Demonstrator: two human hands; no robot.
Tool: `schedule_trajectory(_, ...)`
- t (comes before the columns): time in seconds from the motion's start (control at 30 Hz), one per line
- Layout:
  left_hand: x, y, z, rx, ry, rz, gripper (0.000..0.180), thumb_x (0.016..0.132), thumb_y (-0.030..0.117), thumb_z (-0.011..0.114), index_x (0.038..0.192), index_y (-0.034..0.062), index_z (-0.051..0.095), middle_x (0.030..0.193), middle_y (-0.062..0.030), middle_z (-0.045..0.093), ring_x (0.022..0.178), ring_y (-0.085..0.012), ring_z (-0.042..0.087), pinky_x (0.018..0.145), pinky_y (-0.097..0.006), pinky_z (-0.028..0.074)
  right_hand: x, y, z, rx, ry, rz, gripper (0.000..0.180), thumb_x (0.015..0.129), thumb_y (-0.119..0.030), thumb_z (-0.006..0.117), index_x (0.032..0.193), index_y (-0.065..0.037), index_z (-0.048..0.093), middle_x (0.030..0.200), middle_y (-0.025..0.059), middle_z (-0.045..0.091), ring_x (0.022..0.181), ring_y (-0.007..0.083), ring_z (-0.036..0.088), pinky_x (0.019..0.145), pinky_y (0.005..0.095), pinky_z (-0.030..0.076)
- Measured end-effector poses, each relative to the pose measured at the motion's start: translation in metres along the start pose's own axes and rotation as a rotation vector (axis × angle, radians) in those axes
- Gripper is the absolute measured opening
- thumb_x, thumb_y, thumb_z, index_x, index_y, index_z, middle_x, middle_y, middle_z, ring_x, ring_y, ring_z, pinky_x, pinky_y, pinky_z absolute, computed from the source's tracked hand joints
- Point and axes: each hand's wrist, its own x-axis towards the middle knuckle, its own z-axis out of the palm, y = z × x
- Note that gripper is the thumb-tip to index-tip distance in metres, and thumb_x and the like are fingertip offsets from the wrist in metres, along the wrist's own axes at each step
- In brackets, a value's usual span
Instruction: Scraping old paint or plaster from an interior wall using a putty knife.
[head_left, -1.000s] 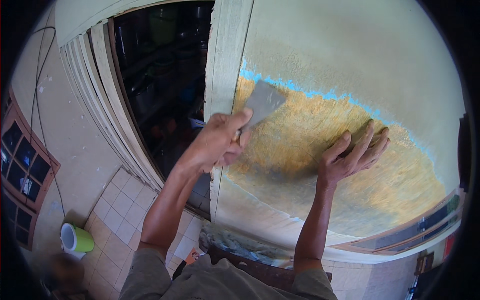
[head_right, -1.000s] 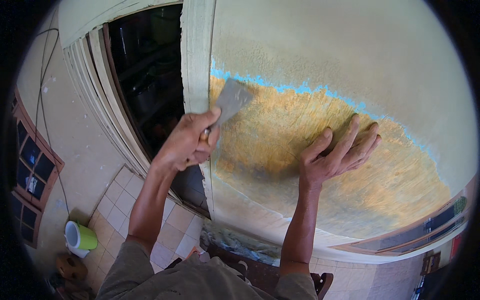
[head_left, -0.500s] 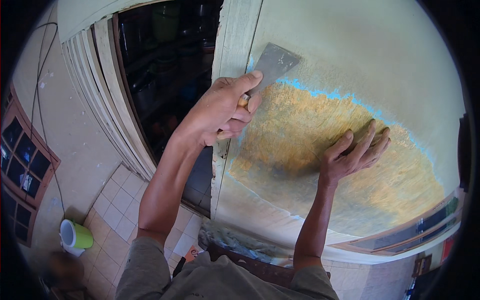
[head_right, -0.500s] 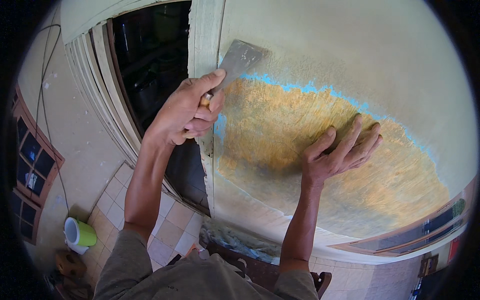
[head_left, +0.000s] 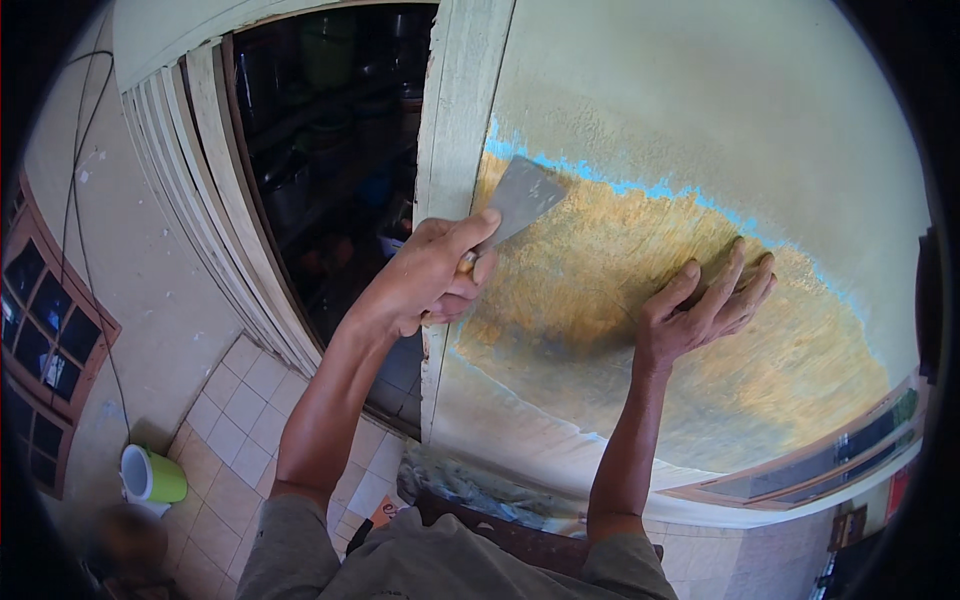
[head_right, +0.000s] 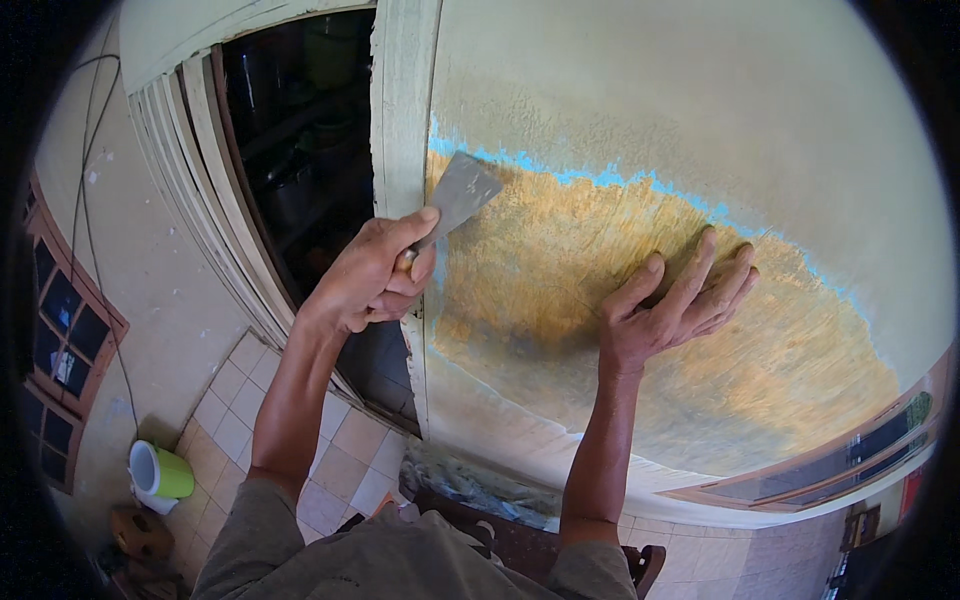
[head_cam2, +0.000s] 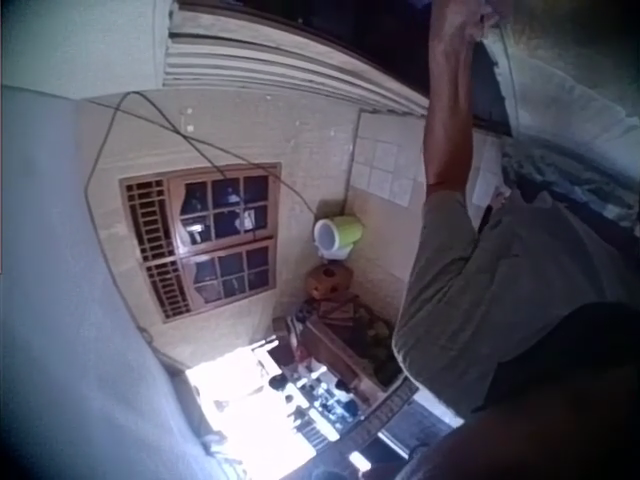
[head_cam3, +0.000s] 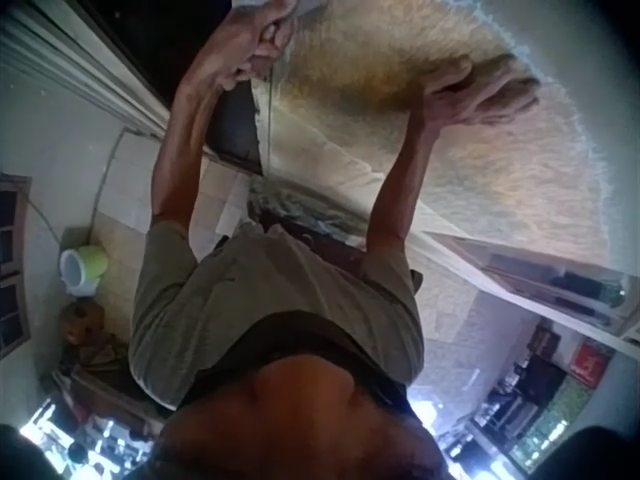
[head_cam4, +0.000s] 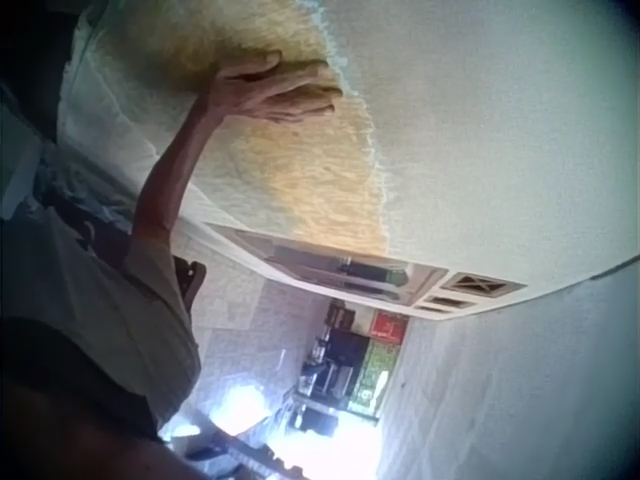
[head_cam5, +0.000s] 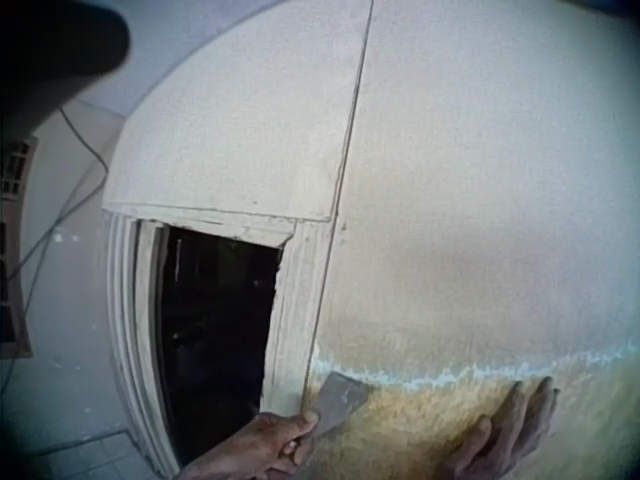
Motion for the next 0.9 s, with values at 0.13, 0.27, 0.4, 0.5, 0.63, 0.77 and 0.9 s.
schedule_trajectory(0.13,0.000,0.014,0.000,0.044,0.065,0.031,0.059,0.104,0.053,0.052,0.062,0.0121,0.046,0.047,0.0076,0.030,0.036,-0.0037,0.024,0.032,-0.024,0.017,0.000,-0.004,0.001,0.012,-0.009,0.014,0.050,0.102,-0.030,0.053,0.146,-0.007,0.056,0.161,0.0216,0.037,0.149,0.0456,0.030,0.119,0.0577,0.025)
schedule_trajectory(0.27,0.002,0.032,0.004,0.062,0.042,0.073,0.061,0.103,0.057,0.053,0.062,0.0131,0.046,0.047,0.0075,0.031,0.035,-0.0038,0.028,0.031,-0.024,0.018,0.002,-0.001,0.000,0.025,0.013,0.008,0.050,0.102,-0.031,0.053,0.146,-0.007,0.057,0.161,0.0211,0.037,0.149,0.0456,0.030,0.119,0.0578,0.024)
schedule_trajectory(0.4,0.003,-0.006,-0.002,0.068,0.035,0.042,0.061,0.102,0.058,0.053,0.062,0.0129,0.047,0.047,0.0079,0.031,0.034,-0.0041,0.027,0.030,-0.024,0.017,0.001,0.001,0.000,-0.005,0.002,-0.004,0.050,0.102,-0.031,0.054,0.146,-0.007,0.057,0.161,0.0213,0.037,0.149,0.0455,0.030,0.119,0.0578,0.024)
schedule_trajectory(0.5,0.001,0.013,-0.003,0.017,0.049,-0.004,0.060,0.104,0.055,0.052,0.062,0.0131,0.047,0.047,0.0082,0.031,0.034,-0.0042,0.025,0.030,-0.024,0.018,-0.001,-0.003,0.001,0.014,-0.016,0.020,0.050,0.102,-0.031,0.054,0.145,-0.007,0.057,0.161,0.0215,0.038,0.149,0.0455,0.030,0.119,0.0576,0.025)
schedule_trajectory(0.63,0.002,0.026,-0.003,-0.014,-0.038,0.149,0.058,0.105,0.053,0.052,0.062,0.0134,0.046,0.047,0.0073,0.030,0.035,-0.0035,0.026,0.031,-0.023,0.018,0.003,-0.001,-0.003,0.019,0.003,0.005,0.050,0.102,-0.030,0.053,0.145,-0.007,0.057,0.161,0.0212,0.037,0.149,0.0457,0.029,0.119,0.0576,0.024)
schedule_trajectory(0.77,0.001,-0.006,-0.007,0.004,0.012,0.013,0.059,0.104,0.055,0.053,0.063,0.0124,0.047,0.047,0.0070,0.030,0.035,-0.0034,0.026,0.030,-0.023,0.019,0.000,-0.002,-0.001,0.020,-0.009,0.008,0.049,0.102,-0.030,0.053,0.145,-0.006,0.057,0.161,0.0213,0.037,0.149,0.0458,0.030,0.118,0.0580,0.025)
schedule_trajectory(0.9,0.003,0.024,-0.010,0.010,0.039,0.025,0.059,0.104,0.055,0.052,0.063,0.0132,0.047,0.048,0.0082,0.031,0.035,-0.0027,0.027,0.030,-0.023,0.019,0.000,-0.005,0.001,0.013,-0.013,0.021,0.049,0.102,-0.030,0.053,0.145,-0.006,0.056,0.161,0.0214,0.037,0.149,0.0458,0.030,0.118,0.0583,0.025)
